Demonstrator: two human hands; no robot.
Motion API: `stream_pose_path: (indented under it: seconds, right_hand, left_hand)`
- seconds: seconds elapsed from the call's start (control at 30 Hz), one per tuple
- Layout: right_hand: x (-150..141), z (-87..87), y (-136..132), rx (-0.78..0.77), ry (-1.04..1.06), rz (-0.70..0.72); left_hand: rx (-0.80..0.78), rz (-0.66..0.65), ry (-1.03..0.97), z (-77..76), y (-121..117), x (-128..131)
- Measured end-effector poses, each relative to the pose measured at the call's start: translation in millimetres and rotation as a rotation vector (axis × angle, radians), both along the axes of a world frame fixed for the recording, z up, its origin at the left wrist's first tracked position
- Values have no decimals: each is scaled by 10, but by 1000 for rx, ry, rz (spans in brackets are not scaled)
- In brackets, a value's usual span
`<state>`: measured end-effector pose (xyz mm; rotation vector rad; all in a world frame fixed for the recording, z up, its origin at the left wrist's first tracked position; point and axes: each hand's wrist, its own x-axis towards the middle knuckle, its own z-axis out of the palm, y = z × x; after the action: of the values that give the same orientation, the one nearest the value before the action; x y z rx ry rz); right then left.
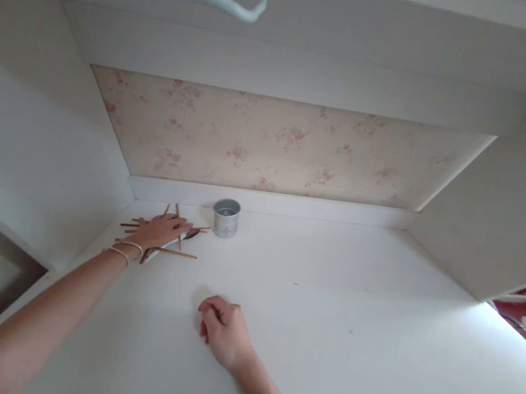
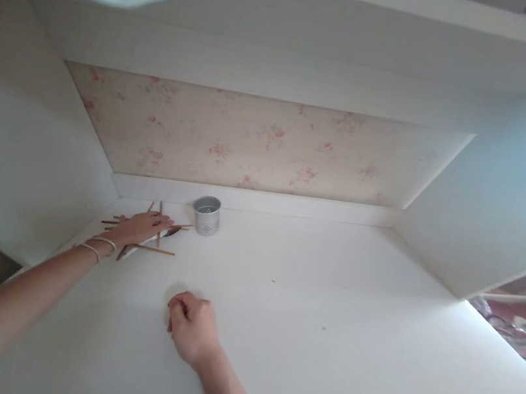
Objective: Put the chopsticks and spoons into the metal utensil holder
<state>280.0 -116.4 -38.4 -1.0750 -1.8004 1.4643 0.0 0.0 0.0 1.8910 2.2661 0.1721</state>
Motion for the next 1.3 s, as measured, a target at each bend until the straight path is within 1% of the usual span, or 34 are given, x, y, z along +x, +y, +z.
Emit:
stream_pose_path:
  seconds: [0.1,0.23,0.3,0.4,0.47,0.53,0.63,0.73,0.8,0.87,0.97,1.07,1.17,1.23,1.3]
  right_hand:
    - [5,1,-1,14,-11,-5]
    - [10,1,-23,33,-11,4]
    - [13,-1,-43,57,-15,0]
    - [25,-4,-79,85,-8,-26]
    - [39,-7,-96,68,22,-72]
    - [53,-13,-105,30,65,-148]
    - [56,-38,-112,2,115,-247]
    - [14,-78,-121,47,87,-278]
    - [-40,-88,-103,87,14,-295]
    - [-103,-54,-33,122,-58,-301]
    - [-193,115,216,197,-168,-281]
    - [-274,381,607,290,-323,-308]
    - [-348,619,998,340,-459,-307]
    - [-388,713,1186,353,-537,-291]
    - [-414,751,1291,366,-592,-279]
  left_hand:
    - [69,-3,28,-52,-198,183]
    - [135,-1,55,-126,-541,418]
    - [140,-10,59,-143,-754,532]
    - [187,-40,104,-154,-1137,707]
    - [242,-73,134,-165,-1411,820]
    - [272,-84,140,-189,-1660,914]
    - [290,-87,113,-249,-1916,990]
    - [297,-85,64,-300,-2002,991]
    - [297,-85,39,-307,-1996,973]
    - [308,-95,36,-293,-1976,956]
    - [357,-93,49,-255,-1969,941]
    - [410,-82,38,-227,-1988,931]
    - [444,-87,6,-217,-2002,921]
    - [450,-91,-17,-216,-2000,912]
    - [452,-91,-35,-218,-1993,901]
